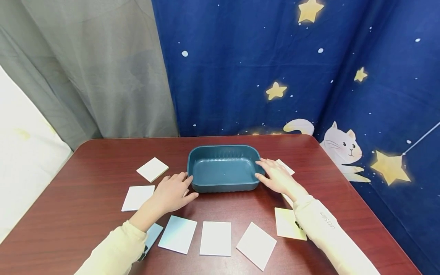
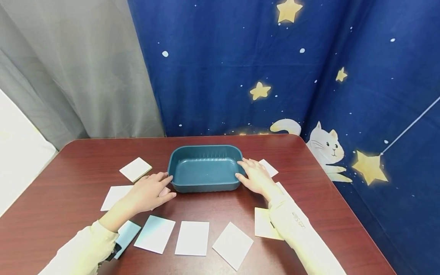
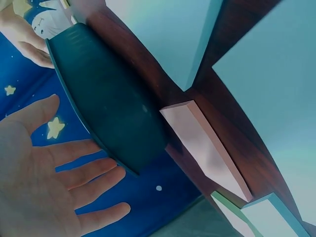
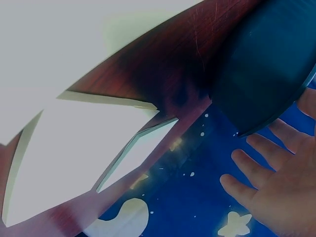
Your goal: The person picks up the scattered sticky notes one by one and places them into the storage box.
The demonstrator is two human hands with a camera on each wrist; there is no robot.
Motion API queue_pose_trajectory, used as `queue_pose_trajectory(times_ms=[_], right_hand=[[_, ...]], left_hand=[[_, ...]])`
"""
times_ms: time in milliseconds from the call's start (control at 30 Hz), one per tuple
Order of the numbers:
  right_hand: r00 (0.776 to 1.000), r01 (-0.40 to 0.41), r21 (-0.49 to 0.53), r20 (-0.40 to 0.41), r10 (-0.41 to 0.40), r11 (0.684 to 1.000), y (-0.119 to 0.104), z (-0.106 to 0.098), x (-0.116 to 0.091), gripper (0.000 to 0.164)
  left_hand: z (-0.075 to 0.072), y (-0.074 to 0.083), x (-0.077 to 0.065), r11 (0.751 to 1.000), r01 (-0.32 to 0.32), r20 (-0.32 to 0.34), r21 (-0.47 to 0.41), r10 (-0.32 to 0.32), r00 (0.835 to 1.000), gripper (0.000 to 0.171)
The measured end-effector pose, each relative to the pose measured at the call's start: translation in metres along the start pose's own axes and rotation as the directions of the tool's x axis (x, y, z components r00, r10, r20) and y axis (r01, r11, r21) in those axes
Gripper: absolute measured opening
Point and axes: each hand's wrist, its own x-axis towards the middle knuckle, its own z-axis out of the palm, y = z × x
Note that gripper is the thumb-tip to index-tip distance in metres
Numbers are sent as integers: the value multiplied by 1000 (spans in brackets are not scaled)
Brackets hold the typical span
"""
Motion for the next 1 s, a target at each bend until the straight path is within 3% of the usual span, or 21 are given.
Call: queue_pose_trajectory(times_ms=[400,633,800,1000], right_hand=[[1000,8,2,-2,-8,1000,3,-4,-2,50],[1000,8,5,4,-8,1000,5,-6,-2,51],[1000,17,15,-6,-17,1000,7,-4,-1,50],[1000,-8,28,0,8,1000,7,-8,3,51]], left_hand=[[-7,-6,9,999,-9,-16,-43,8,1000,54],[-10,-17,30,992,-6,-63,-124,-2,998,54],[-8,-23,46,985,49,-3,-168,-50,999,60],[-4,-23,53,989,61,49,-135,-55,997,67]])
